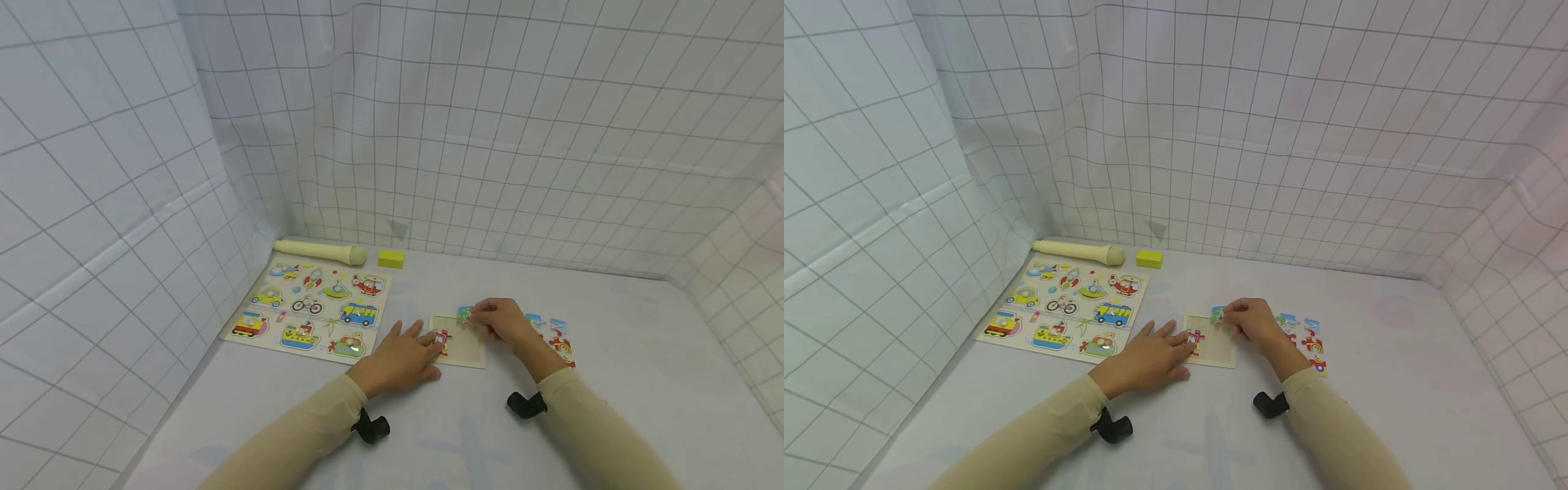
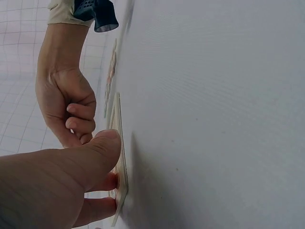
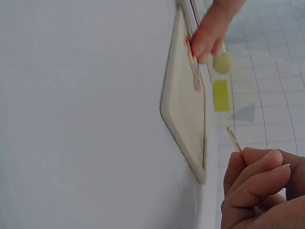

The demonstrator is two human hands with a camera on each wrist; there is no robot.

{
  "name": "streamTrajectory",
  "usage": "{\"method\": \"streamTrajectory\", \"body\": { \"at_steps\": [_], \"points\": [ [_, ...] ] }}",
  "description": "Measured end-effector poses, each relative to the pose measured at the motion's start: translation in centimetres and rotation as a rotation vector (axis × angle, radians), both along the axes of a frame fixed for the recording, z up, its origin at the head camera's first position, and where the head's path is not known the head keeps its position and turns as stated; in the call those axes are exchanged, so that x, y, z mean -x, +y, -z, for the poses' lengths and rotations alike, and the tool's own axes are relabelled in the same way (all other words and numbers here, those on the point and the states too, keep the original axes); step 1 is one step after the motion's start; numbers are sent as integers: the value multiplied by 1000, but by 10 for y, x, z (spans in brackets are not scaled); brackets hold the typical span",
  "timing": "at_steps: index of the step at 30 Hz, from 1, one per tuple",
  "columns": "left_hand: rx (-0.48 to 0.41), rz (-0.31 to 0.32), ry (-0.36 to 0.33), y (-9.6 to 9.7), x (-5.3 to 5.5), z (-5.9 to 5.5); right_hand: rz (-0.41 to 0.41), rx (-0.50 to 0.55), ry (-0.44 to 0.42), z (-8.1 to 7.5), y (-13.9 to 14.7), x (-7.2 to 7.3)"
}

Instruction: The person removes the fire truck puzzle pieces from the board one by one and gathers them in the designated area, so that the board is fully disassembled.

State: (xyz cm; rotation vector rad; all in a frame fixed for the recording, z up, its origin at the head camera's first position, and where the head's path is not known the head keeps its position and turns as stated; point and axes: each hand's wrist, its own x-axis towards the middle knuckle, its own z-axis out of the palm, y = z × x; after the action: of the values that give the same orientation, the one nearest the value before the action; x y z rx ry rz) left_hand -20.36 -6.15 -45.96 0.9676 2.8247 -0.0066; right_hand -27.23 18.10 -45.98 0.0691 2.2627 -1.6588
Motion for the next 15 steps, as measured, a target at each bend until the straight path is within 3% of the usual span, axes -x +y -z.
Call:
{"method": "streamTrajectory", "body": {
  "at_steps": [8,15],
  "points": [
    [-3,-3,0,2,1,-1,41,-87,23,-15,54,9],
    [-5,-4,0,2,0,-3,21,-129,-1,-11,74,13]
  ]
}}
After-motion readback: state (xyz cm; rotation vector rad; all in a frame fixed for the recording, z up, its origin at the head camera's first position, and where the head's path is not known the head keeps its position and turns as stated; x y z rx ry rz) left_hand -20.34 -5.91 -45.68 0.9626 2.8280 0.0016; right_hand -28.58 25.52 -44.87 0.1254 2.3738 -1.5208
